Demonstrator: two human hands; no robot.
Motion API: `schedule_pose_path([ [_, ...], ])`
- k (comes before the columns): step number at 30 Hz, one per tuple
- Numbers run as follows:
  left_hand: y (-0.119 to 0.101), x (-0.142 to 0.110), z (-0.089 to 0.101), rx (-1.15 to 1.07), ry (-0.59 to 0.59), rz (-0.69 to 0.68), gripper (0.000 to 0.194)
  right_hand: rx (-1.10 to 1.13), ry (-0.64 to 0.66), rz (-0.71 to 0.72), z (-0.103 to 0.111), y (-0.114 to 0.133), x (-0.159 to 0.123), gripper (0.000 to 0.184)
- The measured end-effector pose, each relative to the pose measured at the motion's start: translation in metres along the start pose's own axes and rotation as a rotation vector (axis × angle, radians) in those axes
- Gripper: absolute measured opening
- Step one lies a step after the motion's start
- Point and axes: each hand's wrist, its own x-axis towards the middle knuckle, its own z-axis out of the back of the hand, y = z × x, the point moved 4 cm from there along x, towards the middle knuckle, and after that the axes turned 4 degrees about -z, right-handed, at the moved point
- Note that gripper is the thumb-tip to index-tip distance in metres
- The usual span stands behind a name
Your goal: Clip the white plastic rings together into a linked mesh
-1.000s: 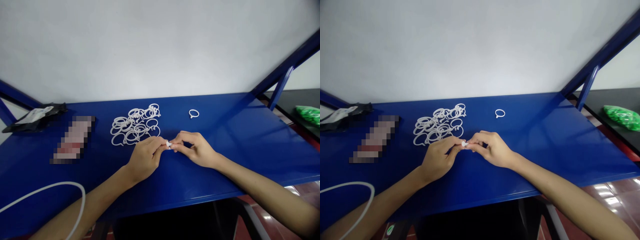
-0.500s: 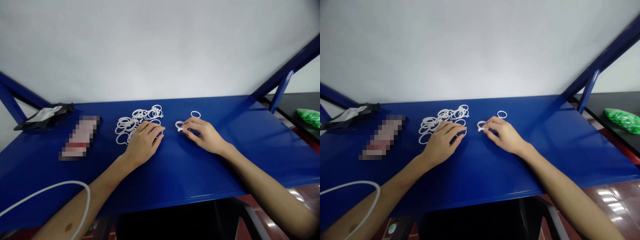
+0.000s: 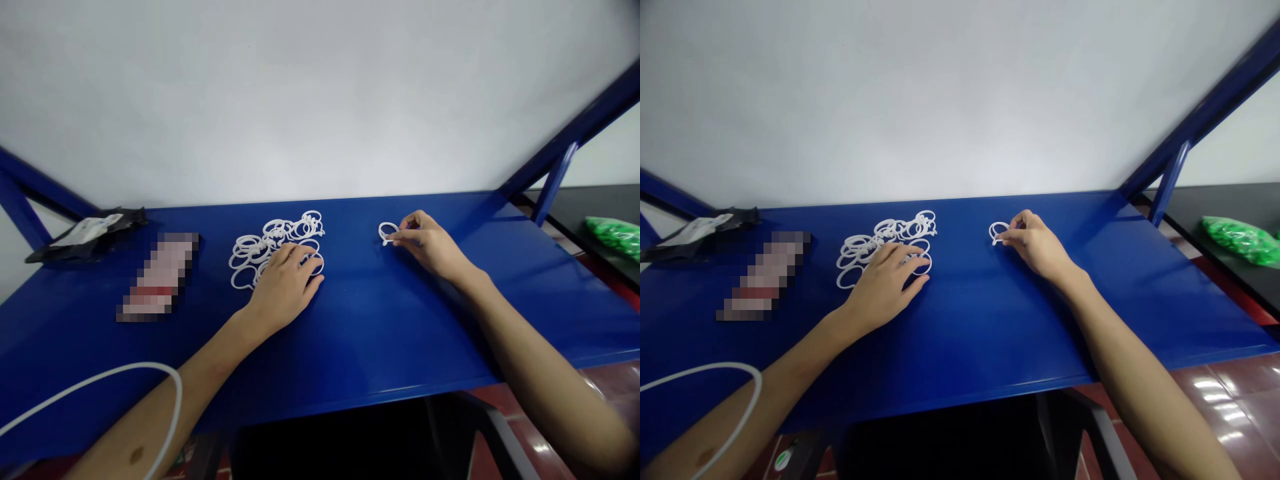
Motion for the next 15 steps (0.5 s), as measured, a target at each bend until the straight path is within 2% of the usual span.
schedule_pose_path([
  [6,-0.0007,0.0001,-0.0009,0.011,0.004,-0.015,0.018,-0.041,0.039,-0.002,-0.0109,0.001,0.001,0.024],
  [15,-0.0016,0.0,-0.0011,-0.039,-0.006,-0.003,0.017,-0.009,0.031,-0.009,-0.0115,0.0048,0.0011,0.02],
])
